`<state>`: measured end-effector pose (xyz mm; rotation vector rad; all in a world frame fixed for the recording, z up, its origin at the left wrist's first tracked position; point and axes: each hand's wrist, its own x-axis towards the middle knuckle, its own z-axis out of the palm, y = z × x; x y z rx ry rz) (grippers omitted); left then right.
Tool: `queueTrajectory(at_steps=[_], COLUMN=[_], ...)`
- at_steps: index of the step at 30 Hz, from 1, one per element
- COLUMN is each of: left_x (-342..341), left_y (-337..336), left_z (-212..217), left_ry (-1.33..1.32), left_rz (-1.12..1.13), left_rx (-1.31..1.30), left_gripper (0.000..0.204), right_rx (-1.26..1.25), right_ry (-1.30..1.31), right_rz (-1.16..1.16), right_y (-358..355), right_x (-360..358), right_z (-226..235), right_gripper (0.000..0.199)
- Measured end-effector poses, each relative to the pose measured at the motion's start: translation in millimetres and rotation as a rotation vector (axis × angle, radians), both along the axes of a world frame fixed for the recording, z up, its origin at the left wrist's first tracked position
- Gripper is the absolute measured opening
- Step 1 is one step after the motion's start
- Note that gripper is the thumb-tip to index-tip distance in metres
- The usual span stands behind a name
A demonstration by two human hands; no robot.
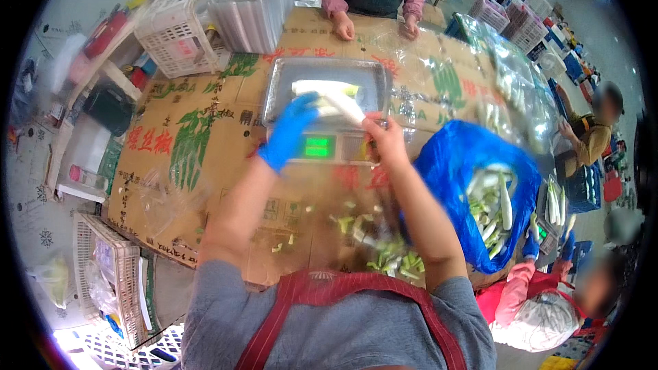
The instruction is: The person repeatedly picks up white vegetables from a blue bag, trims the ends by hand, and places the trimmed pieces onto a digital scale. The person also discards the trimmings onto the table surface.
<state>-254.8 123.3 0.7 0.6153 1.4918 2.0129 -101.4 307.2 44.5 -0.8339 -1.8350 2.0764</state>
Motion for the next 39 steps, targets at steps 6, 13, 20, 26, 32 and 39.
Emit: queueTrajectory(at_steps=[6,13,20,26,32,39], left_x=[-89,-100,-49,62,186,249], left_y=[22,9,-99,-178,-166,-108], left_z=[-14,-8,6,-31,-61,-70], left_ry=[1.305,1.08,0.216,0.218,0.147,0.379], left_rz=[0.261,0.237,0.699,0.624,0.236,-0.125], left_rx=[-0.742,-0.739,-0.342,-0.273,-0.483,-0.446], left_gripper=[0.036,0.023,0.022,0.023,0.024,0.027], right_rx=[-0.081,-0.067,0.459,0.759,0.425,0.168], right_ry=[0.074,0.126,0.058,0.311,0.153,-0.08], right_rz=[-0.099,-0.109,0.167,0.128,-0.014,-0.009], right_y=[24,24,17,24,-15,-60], right_x=[-41,-55,-106,-103,25,222], right_z=[-20,-26,-51,-72,-51,-75], right_gripper=[0.021,0.018,0.016,0.023,0.014,0.009])
